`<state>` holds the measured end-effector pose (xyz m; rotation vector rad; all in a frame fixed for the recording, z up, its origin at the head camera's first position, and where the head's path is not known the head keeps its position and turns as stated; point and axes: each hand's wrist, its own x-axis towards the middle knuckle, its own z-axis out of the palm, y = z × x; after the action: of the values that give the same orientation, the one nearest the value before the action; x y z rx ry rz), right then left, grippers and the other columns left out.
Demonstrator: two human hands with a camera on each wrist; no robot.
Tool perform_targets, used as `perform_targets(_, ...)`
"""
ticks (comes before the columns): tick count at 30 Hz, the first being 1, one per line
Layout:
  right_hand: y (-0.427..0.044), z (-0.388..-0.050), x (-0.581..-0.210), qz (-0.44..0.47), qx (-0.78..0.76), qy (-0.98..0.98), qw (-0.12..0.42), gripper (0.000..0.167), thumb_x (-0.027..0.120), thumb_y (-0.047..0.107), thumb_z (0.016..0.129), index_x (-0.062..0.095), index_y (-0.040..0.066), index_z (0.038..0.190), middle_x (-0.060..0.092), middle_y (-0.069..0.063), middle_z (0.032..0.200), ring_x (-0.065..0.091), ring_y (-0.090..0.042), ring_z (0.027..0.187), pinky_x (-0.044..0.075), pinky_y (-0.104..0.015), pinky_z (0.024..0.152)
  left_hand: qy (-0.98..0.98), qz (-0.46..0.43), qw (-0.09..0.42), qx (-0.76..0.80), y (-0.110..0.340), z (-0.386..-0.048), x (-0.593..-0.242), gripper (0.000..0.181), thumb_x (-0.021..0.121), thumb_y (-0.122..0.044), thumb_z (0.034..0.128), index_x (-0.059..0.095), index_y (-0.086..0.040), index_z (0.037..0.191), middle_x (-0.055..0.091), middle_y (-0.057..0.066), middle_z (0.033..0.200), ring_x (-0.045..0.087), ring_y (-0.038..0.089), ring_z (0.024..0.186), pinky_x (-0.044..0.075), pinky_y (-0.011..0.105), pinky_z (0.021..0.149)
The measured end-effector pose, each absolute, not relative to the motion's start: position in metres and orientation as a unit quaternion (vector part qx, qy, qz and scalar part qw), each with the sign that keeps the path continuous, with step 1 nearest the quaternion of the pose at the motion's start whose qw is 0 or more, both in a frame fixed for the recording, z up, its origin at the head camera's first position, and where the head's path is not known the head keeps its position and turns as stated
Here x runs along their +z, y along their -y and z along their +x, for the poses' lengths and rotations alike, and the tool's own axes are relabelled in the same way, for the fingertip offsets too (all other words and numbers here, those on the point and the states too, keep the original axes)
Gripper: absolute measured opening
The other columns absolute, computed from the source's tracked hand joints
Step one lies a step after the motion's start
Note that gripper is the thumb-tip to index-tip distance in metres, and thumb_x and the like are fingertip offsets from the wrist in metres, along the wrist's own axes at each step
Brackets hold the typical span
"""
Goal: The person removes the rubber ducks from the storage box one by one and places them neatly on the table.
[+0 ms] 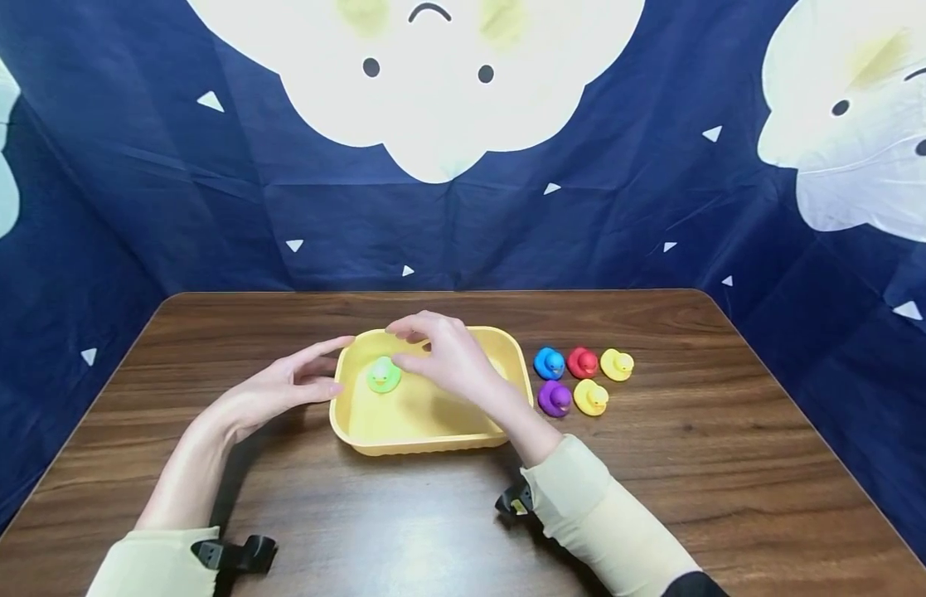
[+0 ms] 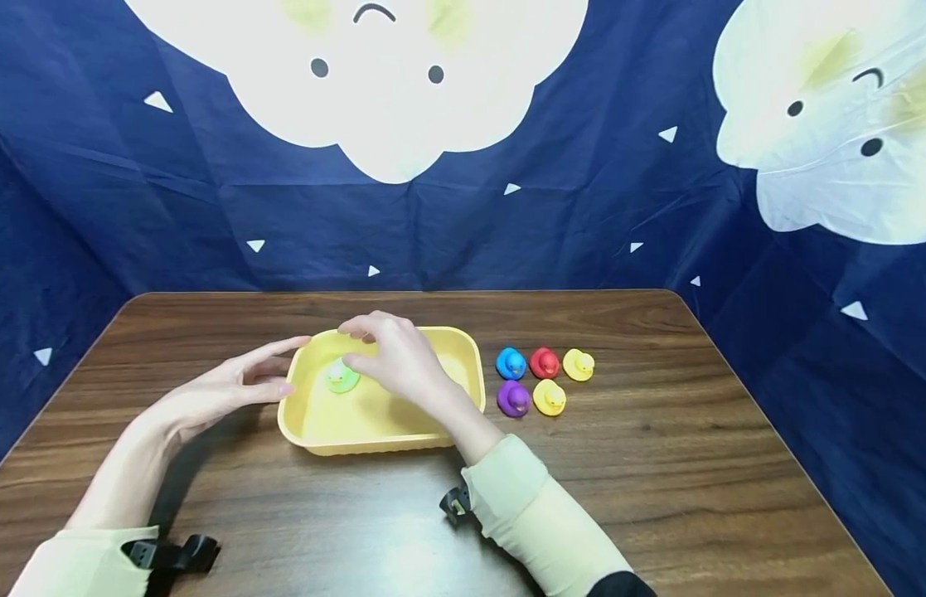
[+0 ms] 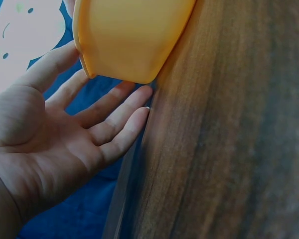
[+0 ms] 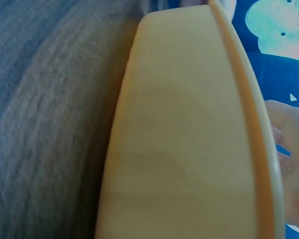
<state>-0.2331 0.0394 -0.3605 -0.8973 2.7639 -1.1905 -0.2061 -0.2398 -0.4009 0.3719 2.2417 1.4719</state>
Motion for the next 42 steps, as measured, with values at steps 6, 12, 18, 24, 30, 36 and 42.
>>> perform_targets(6, -0.028, -0.231, -0.366, -0.292, -0.309, -0.905, 0.005, 0.041, 0.078, 0.026, 0.091, 0.071, 0.02, 0.131, 0.074, 0.001, 0.123, 0.069, -0.018, 0.114, 0.055, -0.034, 0.094, -0.808, 0.135, 0.217, 0.53, 0.241, -0.204, -0.4, 0.07, 0.065, -0.027, 0.1011, 0.03, -0.024, 0.162, 0.049, 0.024, 0.154, 0.053, 0.038, 0.139, 0.049, 0.025, 0.098)
perform_targets(12, -0.018, -0.229, -0.371, -0.305, -0.272, -0.913, 0.009, 0.043, 0.077, 0.027, 0.091, 0.07, 0.022, 0.133, 0.074, 0.003, 0.125, 0.07, -0.016, 0.114, 0.055, -0.032, 0.093, -0.807, 0.137, 0.217, 0.533, 0.243, -0.202, -0.401, 0.071, 0.065, -0.027, 0.1011, 0.03, -0.023, 0.162, 0.05, 0.024, 0.153, 0.054, 0.036, 0.137, 0.049, 0.021, 0.096)
perform_targets(18, -0.012, -0.228, -0.375, -0.311, -0.239, -0.92, 0.008, 0.045, 0.077, 0.027, 0.091, 0.069, 0.021, 0.135, 0.072, 0.004, 0.132, 0.069, -0.015, 0.116, 0.055, -0.033, 0.095, -0.805, 0.142, 0.212, 0.535, 0.243, -0.203, -0.402, 0.07, 0.065, -0.026, 0.1012, 0.031, -0.022, 0.162, 0.05, 0.024, 0.153, 0.053, 0.036, 0.137, 0.049, 0.021, 0.097)
perform_targets(24, -0.007, -0.227, -0.379, -0.317, -0.217, -0.923, 0.011, 0.045, 0.077, 0.028, 0.092, 0.068, 0.021, 0.135, 0.07, 0.004, 0.137, 0.065, -0.015, 0.127, 0.053, -0.034, 0.103, -0.806, 0.143, 0.211, 0.534, 0.243, -0.203, -0.404, 0.07, 0.065, -0.026, 0.1011, 0.031, -0.023, 0.162, 0.049, 0.023, 0.154, 0.053, 0.036, 0.137, 0.049, 0.021, 0.097)
perform_targets(30, -0.005, -0.226, -0.385, -0.317, -0.203, -0.926, 0.021, 0.041, 0.077, 0.028, 0.092, 0.071, 0.021, 0.132, 0.071, 0.005, 0.133, 0.066, -0.015, 0.125, 0.055, -0.035, 0.1, -0.806, 0.141, 0.213, 0.533, 0.242, -0.203, -0.404, 0.07, 0.065, -0.026, 0.1012, 0.031, -0.023, 0.162, 0.05, 0.022, 0.154, 0.053, 0.034, 0.137, 0.049, 0.02, 0.097)
perform_targets(36, -0.005, -0.226, -0.387, -0.314, -0.2, -0.928, 0.02, 0.038, 0.077, 0.027, 0.093, 0.072, 0.021, 0.13, 0.072, 0.004, 0.132, 0.067, -0.015, 0.123, 0.056, -0.036, 0.098, -0.808, 0.139, 0.212, 0.532, 0.24, -0.204, -0.403, 0.07, 0.065, -0.026, 0.1011, 0.031, -0.023, 0.162, 0.05, 0.022, 0.154, 0.053, 0.033, 0.138, 0.048, 0.02, 0.097)
perform_targets(42, -0.005, -0.228, -0.389, -0.301, -0.196, -0.933, 0.016, 0.039, 0.078, 0.029, 0.092, 0.072, 0.02, 0.13, 0.072, 0.003, 0.124, 0.067, -0.012, 0.106, 0.056, -0.033, 0.086, -0.807, 0.142, 0.21, 0.534, 0.24, -0.206, -0.402, 0.069, 0.065, -0.023, 0.1013, 0.032, -0.023, 0.162, 0.051, 0.022, 0.153, 0.053, 0.033, 0.137, 0.049, 0.021, 0.097)
